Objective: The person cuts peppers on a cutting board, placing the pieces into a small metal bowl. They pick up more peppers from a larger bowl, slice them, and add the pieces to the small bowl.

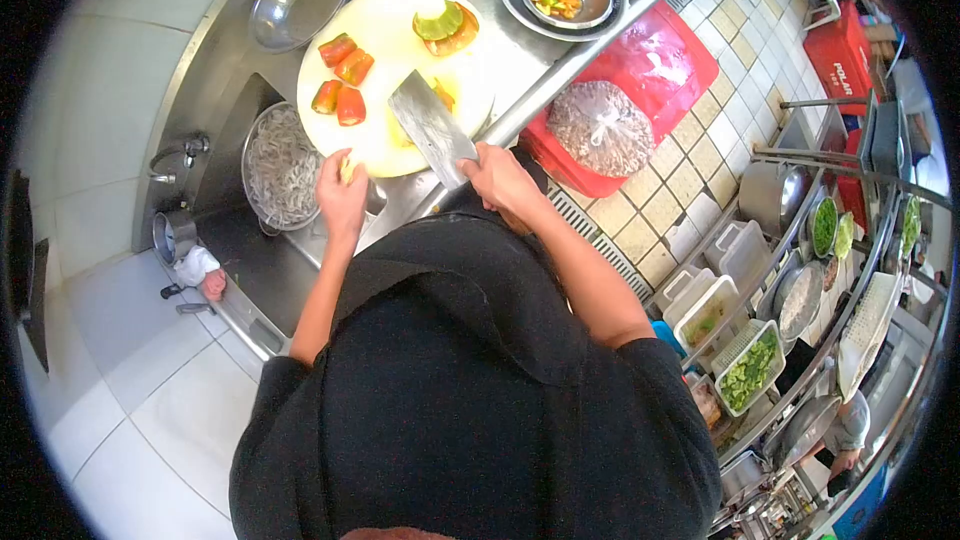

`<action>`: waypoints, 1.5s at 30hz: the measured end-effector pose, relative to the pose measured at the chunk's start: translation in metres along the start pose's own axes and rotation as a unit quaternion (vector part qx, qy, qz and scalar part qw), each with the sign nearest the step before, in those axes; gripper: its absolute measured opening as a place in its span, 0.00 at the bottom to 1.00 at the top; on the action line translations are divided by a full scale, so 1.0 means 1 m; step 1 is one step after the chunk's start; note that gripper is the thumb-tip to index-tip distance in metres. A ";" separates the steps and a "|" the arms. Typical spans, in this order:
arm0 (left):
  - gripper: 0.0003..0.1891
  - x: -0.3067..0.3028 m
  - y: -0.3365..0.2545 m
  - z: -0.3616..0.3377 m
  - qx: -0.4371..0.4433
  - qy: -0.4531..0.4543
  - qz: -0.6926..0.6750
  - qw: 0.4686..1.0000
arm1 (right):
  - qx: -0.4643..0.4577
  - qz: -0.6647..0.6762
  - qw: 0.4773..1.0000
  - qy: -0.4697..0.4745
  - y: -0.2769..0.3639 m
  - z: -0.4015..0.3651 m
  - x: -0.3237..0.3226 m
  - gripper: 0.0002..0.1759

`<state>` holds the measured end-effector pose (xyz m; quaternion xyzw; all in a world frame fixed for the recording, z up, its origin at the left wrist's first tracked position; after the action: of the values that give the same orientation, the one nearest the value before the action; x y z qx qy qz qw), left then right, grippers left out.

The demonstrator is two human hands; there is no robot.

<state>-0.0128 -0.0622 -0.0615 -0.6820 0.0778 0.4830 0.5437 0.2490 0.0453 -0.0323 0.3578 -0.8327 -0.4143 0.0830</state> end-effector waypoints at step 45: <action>0.32 0.074 -0.126 0.208 0.046 0.095 0.068 0.992 | -0.140 -0.190 0.941 -0.243 -0.033 -0.055 -0.035 0.14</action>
<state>-0.0141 0.1886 -0.0207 -0.6920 0.1974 0.4473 0.5310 0.3163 0.0209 -0.0167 0.3820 -0.6777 -0.6094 -0.1530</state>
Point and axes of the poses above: each hand's wrist, its own z-axis towards the middle knuckle, its own x-axis out of the palm, y = z × x, the point moved 3 cm from there along z, towards the middle knuckle, and after that the axes turned 10 degrees about z, right-handed, at the moved point
